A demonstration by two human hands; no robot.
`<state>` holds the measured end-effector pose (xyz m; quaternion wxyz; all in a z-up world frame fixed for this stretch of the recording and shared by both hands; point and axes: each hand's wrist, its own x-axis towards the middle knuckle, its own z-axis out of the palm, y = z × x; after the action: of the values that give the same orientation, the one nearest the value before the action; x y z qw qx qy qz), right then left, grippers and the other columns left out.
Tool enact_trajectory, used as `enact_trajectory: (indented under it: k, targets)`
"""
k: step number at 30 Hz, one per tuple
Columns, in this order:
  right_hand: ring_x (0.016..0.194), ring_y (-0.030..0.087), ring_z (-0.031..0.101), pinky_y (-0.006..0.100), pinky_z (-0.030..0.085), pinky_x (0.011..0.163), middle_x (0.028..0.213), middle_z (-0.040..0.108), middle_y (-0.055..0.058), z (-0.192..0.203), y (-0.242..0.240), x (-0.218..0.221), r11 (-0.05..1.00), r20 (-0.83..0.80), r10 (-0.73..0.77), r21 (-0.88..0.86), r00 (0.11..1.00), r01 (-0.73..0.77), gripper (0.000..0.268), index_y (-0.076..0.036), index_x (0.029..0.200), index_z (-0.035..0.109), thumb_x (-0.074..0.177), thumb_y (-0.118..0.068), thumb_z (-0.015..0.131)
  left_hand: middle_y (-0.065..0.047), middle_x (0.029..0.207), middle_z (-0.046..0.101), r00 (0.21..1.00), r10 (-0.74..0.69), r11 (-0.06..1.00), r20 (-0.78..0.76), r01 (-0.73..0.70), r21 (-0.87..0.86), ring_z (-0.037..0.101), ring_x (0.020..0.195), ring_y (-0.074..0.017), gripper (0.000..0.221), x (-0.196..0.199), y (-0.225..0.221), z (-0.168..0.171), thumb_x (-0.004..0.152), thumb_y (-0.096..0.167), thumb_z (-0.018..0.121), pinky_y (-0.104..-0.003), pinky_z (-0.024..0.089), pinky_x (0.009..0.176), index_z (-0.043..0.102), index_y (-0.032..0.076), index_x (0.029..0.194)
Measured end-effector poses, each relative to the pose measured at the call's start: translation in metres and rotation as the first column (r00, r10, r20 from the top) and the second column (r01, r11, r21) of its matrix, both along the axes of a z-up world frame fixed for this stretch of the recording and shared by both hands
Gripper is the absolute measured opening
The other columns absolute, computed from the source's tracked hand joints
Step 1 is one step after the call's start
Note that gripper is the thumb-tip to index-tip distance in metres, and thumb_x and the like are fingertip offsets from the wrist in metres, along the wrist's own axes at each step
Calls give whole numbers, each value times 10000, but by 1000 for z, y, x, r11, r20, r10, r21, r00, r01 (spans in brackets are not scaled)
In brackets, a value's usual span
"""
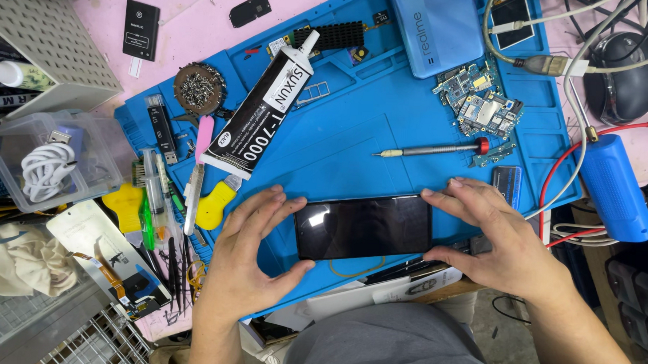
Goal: The person applies adhesive from a tube onto the internal frame of a disassembled phone, then takes a blue back cover and presses it onto the phone before applying a screen protector to the front.
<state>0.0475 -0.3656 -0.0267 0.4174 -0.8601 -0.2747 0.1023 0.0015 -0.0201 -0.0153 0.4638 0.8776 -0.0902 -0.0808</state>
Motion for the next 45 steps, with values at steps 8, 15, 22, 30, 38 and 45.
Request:
enact_trajectory:
  k: [8, 15, 22, 30, 38, 45]
  targets:
    - [1268, 348, 618, 440, 460, 1071, 1380, 632, 145, 4, 0, 1, 999, -31, 23, 45, 999, -22, 1266, -121, 1603, 107, 645, -207, 931, -116, 1368, 675, 1000, -2, 1000, 22, 1, 26, 513, 1407, -288, 936, 2, -1, 2, 635, 191, 920, -417, 406, 1140, 471, 31, 1440]
    - [1245, 394, 598, 479, 430, 1064, 1378, 627, 162, 12, 6, 6, 998, -31, 67, -1, 997, -67, 1334, -120, 1610, 37, 620, -204, 928, -172, 1414, 592, 1000, -8, 992, 7, 7, 130, 509, 1353, -342, 919, 4, -3, 12, 569, 219, 932, -453, 406, 1086, 546, 67, 1389]
    - [1186, 408, 577, 486, 454, 993, 1363, 626, 156, 20, 12, 2, 996, 78, 73, -55, 994, -69, 1326, -128, 1606, 67, 600, -175, 928, -98, 1398, 652, 989, -30, 995, 146, 17, 94, 568, 1342, -297, 897, -3, -3, 10, 629, 204, 927, -427, 437, 1088, 508, 62, 1409]
    - [1247, 371, 589, 485, 487, 1026, 1351, 588, 213, 9, 8, -13, 995, 101, 79, 54, 992, -84, 1359, -233, 1637, -44, 675, -101, 906, -139, 1389, 656, 941, -30, 999, 337, 35, -8, 701, 1175, -301, 948, -23, -3, 3, 711, 125, 932, -389, 569, 976, 396, 51, 1490]
    - [1435, 364, 477, 502, 536, 1075, 1565, 380, 230, -12, -4, -35, 940, -116, 128, 332, 985, -83, 1358, -433, 1618, -115, 777, 92, 812, -201, 1382, 647, 922, -9, 999, 386, 29, -45, 746, 1131, -309, 955, -31, -6, 3, 751, 73, 924, -359, 633, 948, 364, 3, 1521]
    - [1511, 318, 428, 472, 381, 1242, 1717, 313, 245, -5, 0, -53, 411, -494, 270, 835, 827, 365, 1349, -304, 1720, -14, 764, -46, 903, -259, 1399, 632, 926, 150, 975, 346, -80, -209, 766, 1010, -236, 1033, -50, -18, 10, 716, 37, 943, -324, 634, 909, 335, -21, 1548]
